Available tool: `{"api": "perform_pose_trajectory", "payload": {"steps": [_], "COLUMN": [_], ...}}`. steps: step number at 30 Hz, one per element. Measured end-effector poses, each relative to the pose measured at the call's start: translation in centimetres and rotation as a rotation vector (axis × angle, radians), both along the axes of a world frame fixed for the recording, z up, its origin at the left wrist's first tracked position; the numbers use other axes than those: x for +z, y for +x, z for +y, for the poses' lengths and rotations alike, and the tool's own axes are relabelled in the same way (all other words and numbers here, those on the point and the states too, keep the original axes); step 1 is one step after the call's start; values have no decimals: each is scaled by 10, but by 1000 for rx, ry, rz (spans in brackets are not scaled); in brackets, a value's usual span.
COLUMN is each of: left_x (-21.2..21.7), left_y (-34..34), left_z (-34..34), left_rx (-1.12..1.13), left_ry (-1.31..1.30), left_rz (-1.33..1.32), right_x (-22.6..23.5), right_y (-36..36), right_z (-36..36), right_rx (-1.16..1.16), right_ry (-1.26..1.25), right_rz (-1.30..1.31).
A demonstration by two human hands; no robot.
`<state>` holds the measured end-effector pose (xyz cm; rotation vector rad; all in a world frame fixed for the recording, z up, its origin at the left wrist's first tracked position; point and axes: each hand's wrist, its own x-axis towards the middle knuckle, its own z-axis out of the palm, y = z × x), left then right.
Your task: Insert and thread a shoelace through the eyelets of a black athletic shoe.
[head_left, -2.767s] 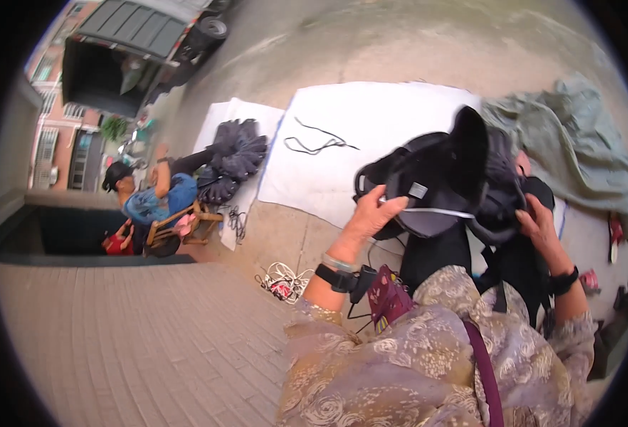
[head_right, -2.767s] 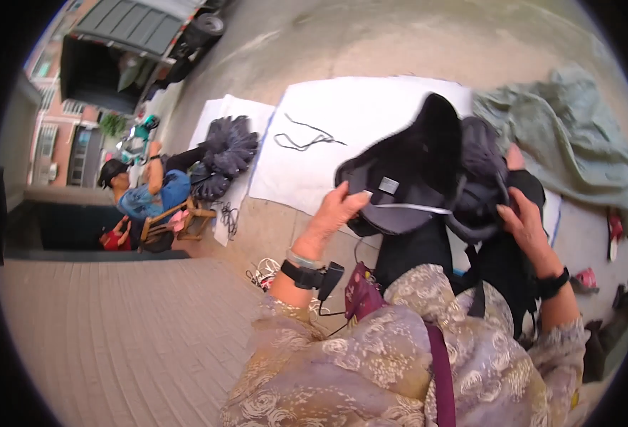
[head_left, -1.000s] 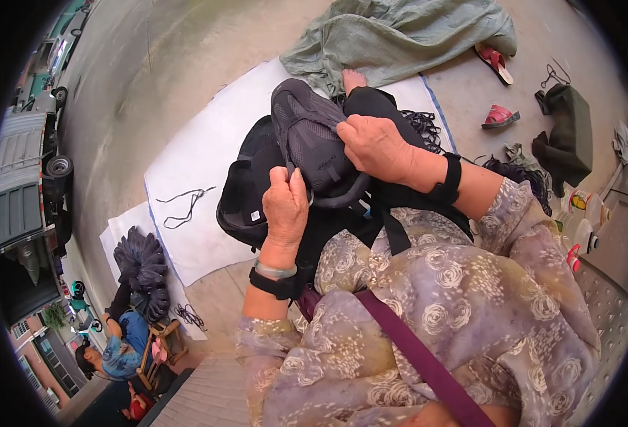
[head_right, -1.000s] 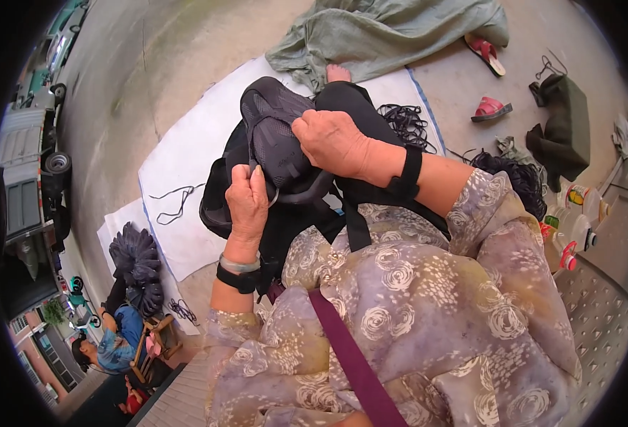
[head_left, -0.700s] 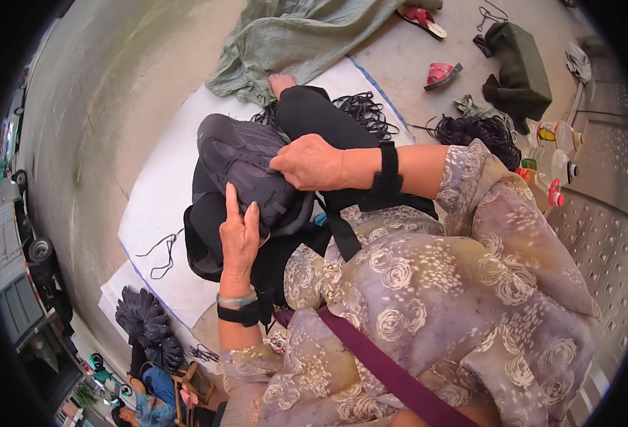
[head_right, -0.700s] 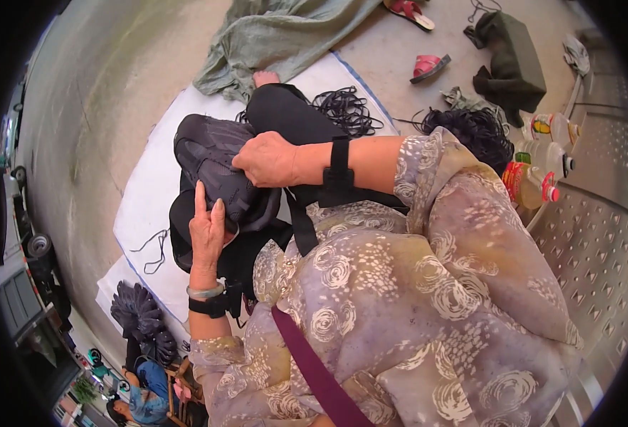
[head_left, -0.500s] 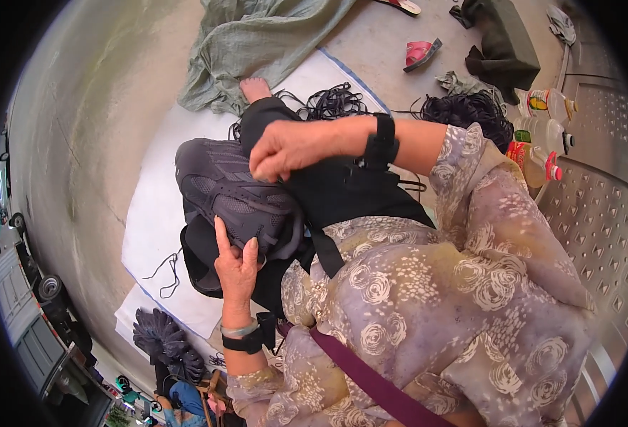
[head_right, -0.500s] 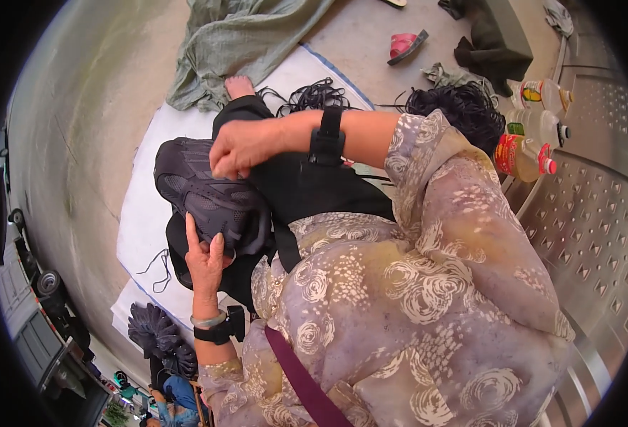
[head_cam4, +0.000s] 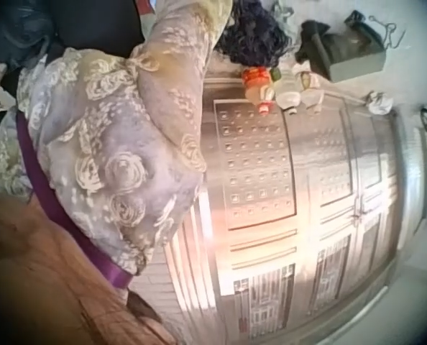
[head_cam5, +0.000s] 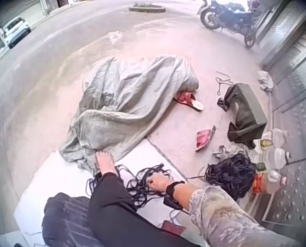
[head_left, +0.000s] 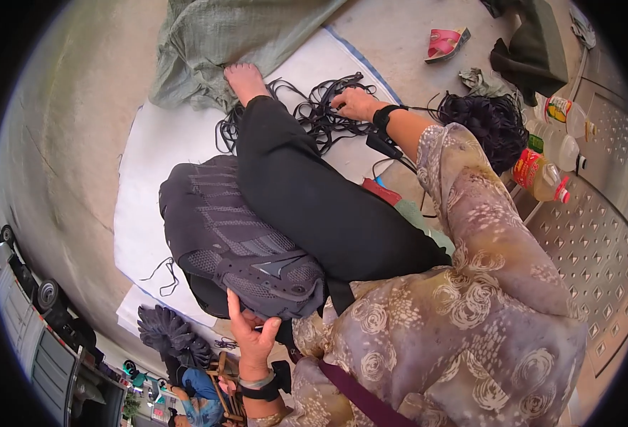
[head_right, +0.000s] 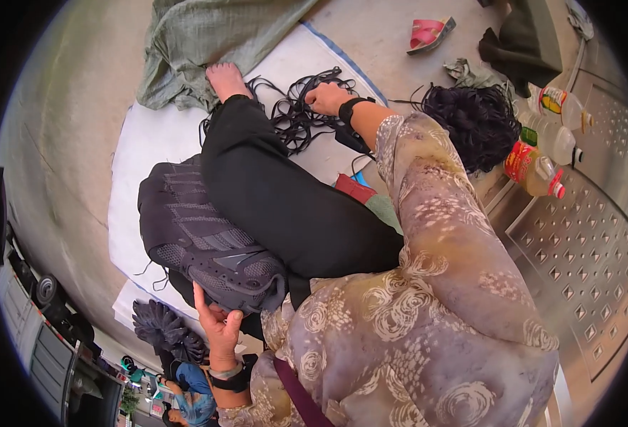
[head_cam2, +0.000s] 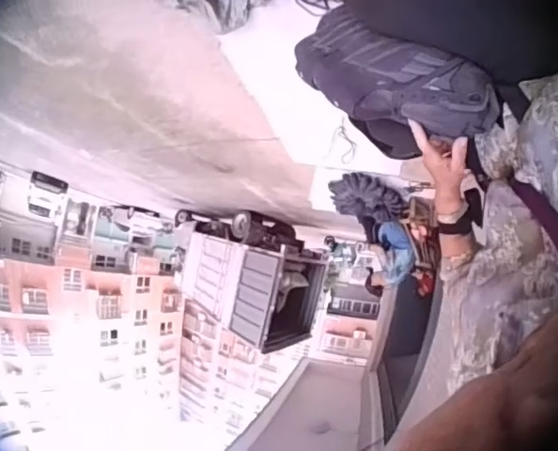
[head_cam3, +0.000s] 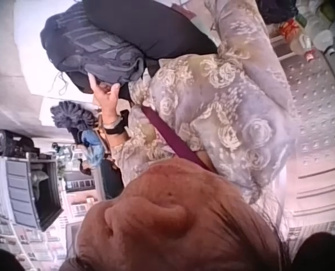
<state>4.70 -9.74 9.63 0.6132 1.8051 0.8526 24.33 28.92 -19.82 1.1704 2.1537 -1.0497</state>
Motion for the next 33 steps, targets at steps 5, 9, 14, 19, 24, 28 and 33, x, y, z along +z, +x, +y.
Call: {"api": "perform_pose_trajectory", "payload": {"steps": [5,9,14,19,24,28,33], "left_x": [-4,-12,-26,-18,-22,-33,-16], "left_y": [8,5,-12,-39,-22,3,6], "left_z": [2,0,-3,16,88,123,104], "left_rx": [1,35,-97,-184,-81,-79,-95], "left_ry": [146,141,73,141,812,902,843], "left_rz": [-28,25,228,576,498,-112,-183], "right_x": [1,-6,90,228,304,312,307], "right_y": [-12,-18,-53,-66,-92,-76,-43], "right_z": [-8,-11,-20,-79,-139,-137,-51], "right_rx": [-164,-430,-320,65,591,408,6], "right_ry": [-24,-38,5,-86,-146,-68,-77], "right_rz": [-217,145,835,923,1120,1160,1339]}}
